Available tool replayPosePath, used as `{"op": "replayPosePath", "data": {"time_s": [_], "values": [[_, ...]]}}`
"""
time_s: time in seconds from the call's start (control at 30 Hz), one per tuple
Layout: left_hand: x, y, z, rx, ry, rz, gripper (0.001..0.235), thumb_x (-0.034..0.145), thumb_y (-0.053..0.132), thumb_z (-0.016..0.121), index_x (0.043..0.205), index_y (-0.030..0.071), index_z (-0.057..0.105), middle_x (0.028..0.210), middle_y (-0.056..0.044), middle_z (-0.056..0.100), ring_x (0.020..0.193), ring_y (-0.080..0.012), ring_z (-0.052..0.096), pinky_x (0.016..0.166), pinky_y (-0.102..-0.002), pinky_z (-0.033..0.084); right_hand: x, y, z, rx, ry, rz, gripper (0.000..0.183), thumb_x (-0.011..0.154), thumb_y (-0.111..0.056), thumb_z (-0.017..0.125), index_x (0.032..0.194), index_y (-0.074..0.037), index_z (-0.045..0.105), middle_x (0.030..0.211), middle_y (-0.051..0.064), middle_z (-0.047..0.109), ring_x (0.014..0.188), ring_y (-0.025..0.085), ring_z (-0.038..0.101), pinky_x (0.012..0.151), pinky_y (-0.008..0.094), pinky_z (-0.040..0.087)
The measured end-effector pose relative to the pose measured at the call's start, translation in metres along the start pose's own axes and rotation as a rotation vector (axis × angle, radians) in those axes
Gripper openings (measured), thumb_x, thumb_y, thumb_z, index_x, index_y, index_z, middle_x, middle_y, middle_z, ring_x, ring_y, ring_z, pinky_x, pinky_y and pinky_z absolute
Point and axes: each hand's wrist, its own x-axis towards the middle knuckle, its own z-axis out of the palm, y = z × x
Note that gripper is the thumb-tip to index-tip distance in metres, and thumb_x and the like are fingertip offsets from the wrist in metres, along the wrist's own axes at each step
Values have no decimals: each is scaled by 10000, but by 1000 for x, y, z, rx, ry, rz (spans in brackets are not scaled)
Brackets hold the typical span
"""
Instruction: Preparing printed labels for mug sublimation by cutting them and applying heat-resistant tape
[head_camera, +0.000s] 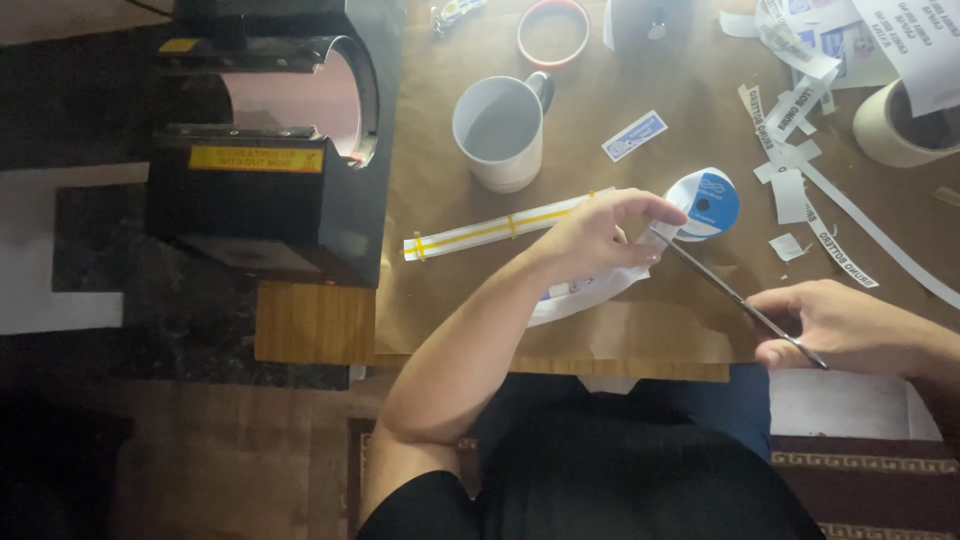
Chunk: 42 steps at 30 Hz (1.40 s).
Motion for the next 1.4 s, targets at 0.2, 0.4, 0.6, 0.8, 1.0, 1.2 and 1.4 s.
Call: {"op": "replayPosePath", "data": {"time_s": [0.2, 0.4, 0.6, 0.8, 1.0, 1.2, 1.4], "values": [[0, -5, -1, -43, -39, -35, 458, 822, 9, 812, 1199, 257, 735, 1139, 59, 747, 746, -73, 667, 744, -216, 549, 11, -18, -1, -18, 21, 10, 521, 611, -515, 821, 873, -68, 879, 714, 48, 698, 698, 164, 586, 666, 289, 411], [0, 0, -1, -48, -39, -57, 469, 812, -10, 810, 1192, 256, 748, 1167, 52, 755, 770, -53, 656, 741, -198, 531, 18, -20, -1, -49, 57, 20, 481, 622, -513, 867, 822, -77, 833, 688, 28, 640, 697, 152, 537, 668, 283, 366], [-1, 1, -1, -80, -43, -110, 458, 817, -7, 814, 1194, 244, 747, 1164, 60, 754, 706, -54, 647, 731, -204, 542, 18, -22, 0, -133, 77, 81, 422, 646, -489, 875, 861, -127, 847, 692, 17, 691, 704, 141, 572, 682, 265, 392], [0, 3, 1, -102, -23, -145, 427, 807, -10, 805, 1171, 210, 765, 1130, 48, 760, 654, -45, 629, 686, -201, 537, 22, -7, 5, -122, 134, 14, 456, 679, -469, 942, 680, -78, 706, 614, 34, 518, 628, 161, 465, 617, 291, 333], [2, -1, 2, -90, -20, -114, 450, 789, -30, 817, 1174, 197, 762, 1128, 24, 767, 721, -56, 705, 746, -216, 591, 15, -18, 8, -108, 146, 79, 357, 711, -330, 933, 663, -67, 697, 608, 45, 542, 607, 162, 500, 584, 298, 373], [0, 17, -4, -124, -14, -144, 531, 749, 24, 867, 1201, 208, 658, 1141, 40, 715, 888, -90, 701, 779, -253, 615, 9, -21, 4, -13, 118, 118, 316, 683, -316, 945, 787, -33, 847, 661, 64, 674, 660, 169, 586, 637, 288, 421], [0, 18, -16, -155, -140, -112, 470, 826, 193, 877, 1224, 327, 666, 1131, 4, 598, 784, -50, 606, 633, -216, 557, 23, 28, 1, 305, -2, -76, 470, 610, -369, 932, 779, 47, 790, 665, 91, 610, 595, 207, 528, 558, 307, 320]]}}
